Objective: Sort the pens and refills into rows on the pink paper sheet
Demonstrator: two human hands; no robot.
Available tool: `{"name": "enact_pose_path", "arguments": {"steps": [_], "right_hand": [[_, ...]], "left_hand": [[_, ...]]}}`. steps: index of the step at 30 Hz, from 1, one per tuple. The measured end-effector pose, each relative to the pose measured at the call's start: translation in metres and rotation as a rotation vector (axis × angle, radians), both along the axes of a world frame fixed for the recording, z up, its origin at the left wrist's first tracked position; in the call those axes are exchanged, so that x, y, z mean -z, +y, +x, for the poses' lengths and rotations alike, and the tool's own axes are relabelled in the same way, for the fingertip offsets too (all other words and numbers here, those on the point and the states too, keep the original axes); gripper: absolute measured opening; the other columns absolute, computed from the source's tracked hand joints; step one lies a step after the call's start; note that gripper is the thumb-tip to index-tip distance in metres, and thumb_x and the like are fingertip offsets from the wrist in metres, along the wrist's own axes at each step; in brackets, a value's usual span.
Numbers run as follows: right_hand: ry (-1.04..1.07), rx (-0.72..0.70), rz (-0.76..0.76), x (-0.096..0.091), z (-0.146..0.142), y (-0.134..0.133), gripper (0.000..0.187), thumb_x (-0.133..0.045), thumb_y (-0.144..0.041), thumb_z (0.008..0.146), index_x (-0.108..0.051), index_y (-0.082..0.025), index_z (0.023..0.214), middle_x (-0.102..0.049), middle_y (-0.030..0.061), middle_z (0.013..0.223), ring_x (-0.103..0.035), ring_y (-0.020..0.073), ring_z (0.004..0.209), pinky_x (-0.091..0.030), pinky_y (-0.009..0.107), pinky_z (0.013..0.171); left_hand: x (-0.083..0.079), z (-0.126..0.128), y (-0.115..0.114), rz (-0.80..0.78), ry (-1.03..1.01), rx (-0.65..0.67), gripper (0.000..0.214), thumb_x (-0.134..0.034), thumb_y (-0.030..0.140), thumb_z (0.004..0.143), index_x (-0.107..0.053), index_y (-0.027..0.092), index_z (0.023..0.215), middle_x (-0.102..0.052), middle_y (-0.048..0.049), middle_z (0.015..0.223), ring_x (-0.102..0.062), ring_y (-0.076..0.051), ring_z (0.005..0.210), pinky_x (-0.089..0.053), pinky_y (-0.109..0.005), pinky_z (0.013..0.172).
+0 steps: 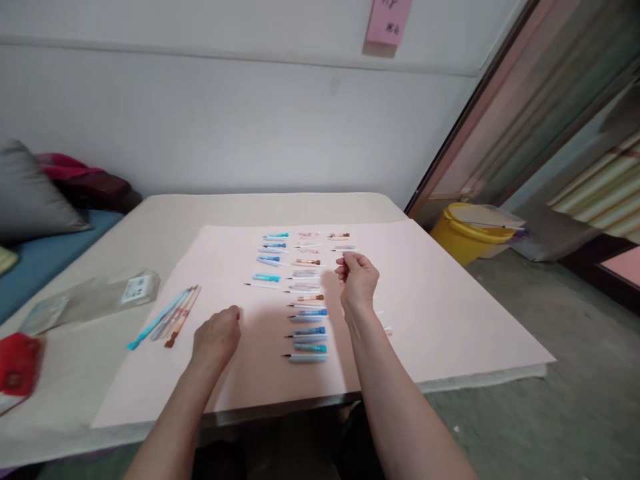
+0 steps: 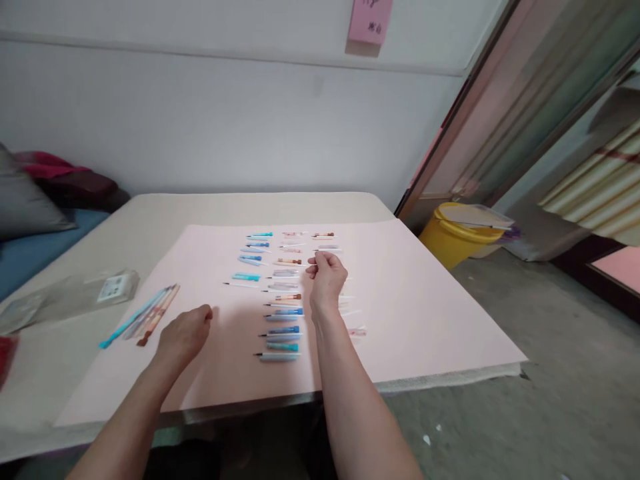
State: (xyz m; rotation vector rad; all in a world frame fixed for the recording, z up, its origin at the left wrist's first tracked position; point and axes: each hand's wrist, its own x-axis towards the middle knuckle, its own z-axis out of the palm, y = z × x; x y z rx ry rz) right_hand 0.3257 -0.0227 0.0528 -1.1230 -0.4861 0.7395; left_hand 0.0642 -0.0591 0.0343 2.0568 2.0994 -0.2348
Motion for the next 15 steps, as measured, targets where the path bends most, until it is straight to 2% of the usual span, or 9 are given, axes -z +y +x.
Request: {"name": "enact_pose_path", "arguments": {"steps": [3, 6, 9, 13, 15], "right_hand": [[-0.201, -0.16, -0.071, 0.012, -0.012, 0.003, 0.016, -0.056, -0.029, 0.069, -0.058, -0.014, 0.072, -0.059, -0.0019, 0.06, -0.049, 0.0069, 0.044, -0.033, 0.017, 0.042], [-0.584, -0.338, -0.162, 0.026, -0.028, 0.007, 0.016, -0.048, -0.027, 0.075, -0.058, -0.016, 0.071, -0.057, -0.0025, 0.058, -0.051, 0.0096, 0.049, -0.037, 0.02, 0.048], [-0.888, -0.437, -0.214, 0.037, -0.046, 0.007, 0.018, -0.045, -0.024, 0.078, -0.059, -0.018, 0.07, -0.059, -0.0015, 0.061, -0.054, 0.0127, 0.059, -0.039, 0.023, 0.058], [-1.523, -0.523, -0.319, 0.044, -0.069, 0.002, 0.024, -0.038, -0.02, 0.086, -0.062, -0.021, 0.089, -0.065, 0.0046, 0.089, -0.055, 0.0189, 0.084, -0.038, 0.028, 0.07], [-1.71, -0.576, -0.298, 0.048, -0.078, -0.001, 0.025, -0.037, -0.016, 0.086, -0.06, -0.021, 0.094, -0.064, 0.0071, 0.098, -0.051, 0.0214, 0.096, -0.037, 0.031, 0.077]], "left_hand": [[0.003, 0.005, -0.003, 0.016, -0.008, 0.041, 0.032, -0.026, 0.021, 0.086, -0.057, 0.021, 0.093, -0.065, -0.0119, 0.091, -0.061, -0.027, 0.083, -0.042, -0.036, 0.064], [0.005, 0.007, -0.004, 0.035, -0.01, 0.069, 0.033, -0.025, 0.022, 0.088, -0.058, 0.02, 0.091, -0.065, -0.012, 0.091, -0.061, -0.026, 0.085, -0.042, -0.035, 0.066], [0.006, 0.004, -0.005, 0.06, -0.025, 0.063, 0.032, -0.025, 0.024, 0.089, -0.057, 0.02, 0.09, -0.065, -0.0109, 0.09, -0.06, -0.025, 0.085, -0.041, -0.033, 0.065], [0.006, -0.002, -0.004, 0.08, -0.077, 0.039, 0.029, -0.029, 0.028, 0.088, -0.058, 0.02, 0.089, -0.066, -0.0092, 0.091, -0.06, -0.024, 0.088, -0.041, -0.033, 0.067], [0.006, -0.003, -0.002, 0.075, -0.112, 0.016, 0.028, -0.032, 0.029, 0.088, -0.059, 0.02, 0.088, -0.066, -0.0084, 0.091, -0.059, -0.023, 0.089, -0.041, -0.032, 0.068]]}}
